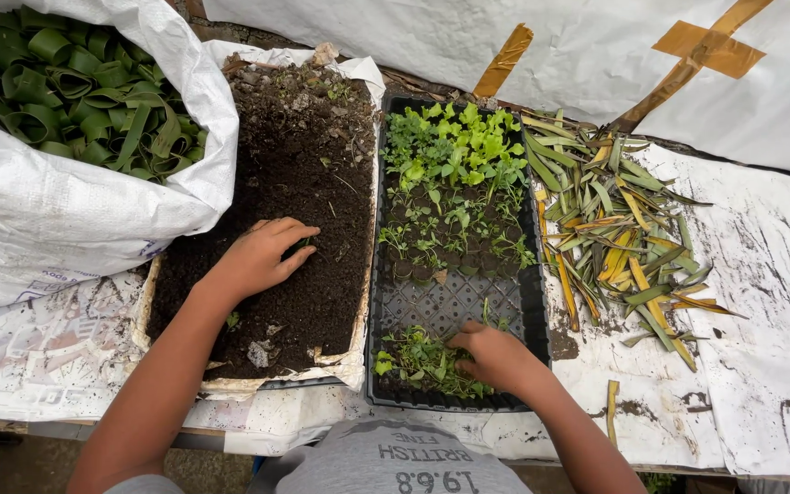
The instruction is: Transplanting small green seedlings from a nursery tray into a larger container of soil by hand.
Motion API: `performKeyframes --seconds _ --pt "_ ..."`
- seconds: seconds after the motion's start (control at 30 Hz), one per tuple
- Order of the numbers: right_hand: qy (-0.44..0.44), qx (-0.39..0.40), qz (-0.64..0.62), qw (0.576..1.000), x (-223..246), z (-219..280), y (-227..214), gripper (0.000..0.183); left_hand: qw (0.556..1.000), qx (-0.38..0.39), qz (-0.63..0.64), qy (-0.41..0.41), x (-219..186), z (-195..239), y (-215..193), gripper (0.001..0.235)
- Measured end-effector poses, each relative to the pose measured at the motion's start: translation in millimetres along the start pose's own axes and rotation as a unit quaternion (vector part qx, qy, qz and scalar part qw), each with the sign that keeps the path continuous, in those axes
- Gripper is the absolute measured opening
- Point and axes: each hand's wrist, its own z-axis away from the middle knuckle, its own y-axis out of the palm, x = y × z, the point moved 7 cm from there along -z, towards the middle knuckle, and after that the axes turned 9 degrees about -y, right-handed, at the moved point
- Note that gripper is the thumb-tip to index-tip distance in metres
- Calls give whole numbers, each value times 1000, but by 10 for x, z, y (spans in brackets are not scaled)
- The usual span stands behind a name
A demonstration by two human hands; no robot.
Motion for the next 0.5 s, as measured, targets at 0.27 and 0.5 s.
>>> performKeyframes --seconds 0.27,0.5 --pt "-58 -162 -239 955 229 630 -819 24 1000 15 3 -17 -7 -11 -41 34" --pt "-162 -458 -294 823 -73 1123 -886 21 1000 11 3 -12 42 -32 -16 34"
